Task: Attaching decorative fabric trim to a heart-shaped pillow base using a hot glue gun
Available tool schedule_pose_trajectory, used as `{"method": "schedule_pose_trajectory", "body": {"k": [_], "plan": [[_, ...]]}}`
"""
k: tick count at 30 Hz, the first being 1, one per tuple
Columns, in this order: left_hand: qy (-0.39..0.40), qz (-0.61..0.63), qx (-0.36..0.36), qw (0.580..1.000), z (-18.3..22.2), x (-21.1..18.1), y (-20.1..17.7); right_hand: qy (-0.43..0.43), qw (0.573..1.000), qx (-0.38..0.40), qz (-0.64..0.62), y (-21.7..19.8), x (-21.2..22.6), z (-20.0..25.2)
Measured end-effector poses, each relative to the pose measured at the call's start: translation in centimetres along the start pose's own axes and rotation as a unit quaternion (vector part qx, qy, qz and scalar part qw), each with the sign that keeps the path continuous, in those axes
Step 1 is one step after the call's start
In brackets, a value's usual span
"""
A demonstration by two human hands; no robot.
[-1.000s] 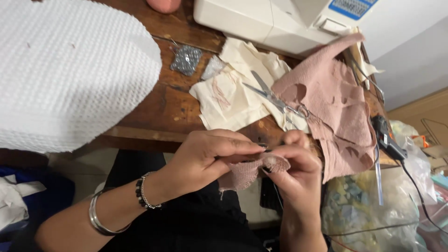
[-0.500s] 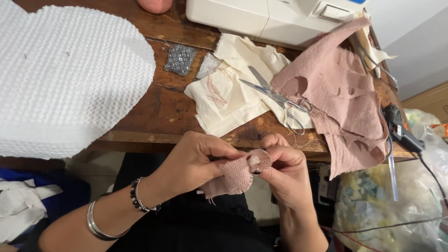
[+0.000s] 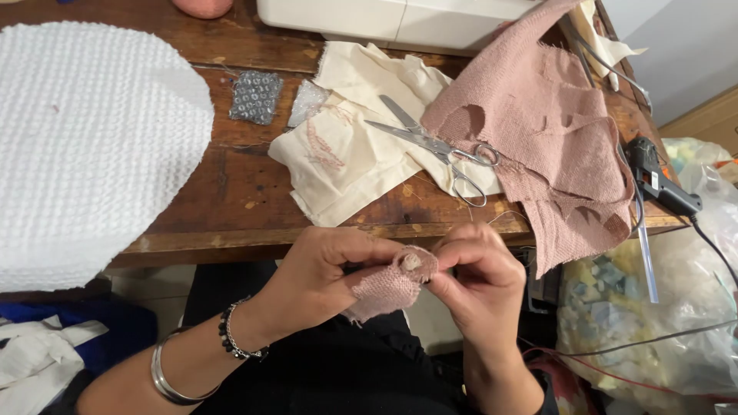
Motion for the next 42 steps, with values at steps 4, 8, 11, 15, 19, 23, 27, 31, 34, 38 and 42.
{"method": "schedule_pose_trajectory", "body": {"k": [4,8,11,15,19,23,27,31,34,38,42], "plan": [[0.032,-0.034,-0.049,0.998,-0.2,0.6,0.3,-0.019,0.998,0.002,0.053,-0.4,1.2,0.5],[0.03,-0.023,-0.065,0.997,-0.4,0.7,0.8,0.036,0.995,0.083,0.044,0.4,-0.2,1.5],[0.04,-0.076,-0.089,0.992,-0.1,1.7,0.8,0.124,0.973,0.157,-0.112,0.6,-1.5,2.9],[0.026,-0.106,-0.129,0.986,0.5,2.2,0.8,0.419,0.68,0.302,-0.521,2.1,-2.7,5.0],[0.025,-0.095,-0.136,0.986,0.3,1.4,0.5,0.45,0.698,0.255,-0.495,1.8,-3.4,5.3],[-0.018,-0.009,-0.142,0.99,-0.1,2.1,2.2,0.335,0.862,0.243,-0.293,0.2,-1.3,5.2],[-0.076,0.239,-0.105,0.962,-2.7,2.1,4.9,0.045,0.971,0.156,0.176,-6.9,3.6,2.5],[-0.165,0.353,-0.068,0.918,-5.1,1.4,7.2,-0.022,0.835,-0.162,0.525,-20.4,0.5,-3.3],[-0.127,0.263,0.018,0.956,-6.3,2.8,8.1,0.172,0.778,-0.067,0.601,-29.0,-5.3,-8.9],[-0.179,0.38,-0.043,0.907,-6.7,6.2,10.4,0.296,0.703,0.039,0.646,-32.7,-9.1,-13.0],[-0.18,0.371,-0.049,0.91,-7.9,7.1,12.0,0.288,0.714,0.081,0.633,-34.5,-10.6,-13.8]]}}
Point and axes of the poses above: each hand's wrist, its own z-axis away from the middle knuckle, its own y-axis out of the palm, x = y × z, the point moved 1 cm from there along -z, towards the middle knuckle, and after that the axes turned 15 degrees about y, right-handed, at the moved point
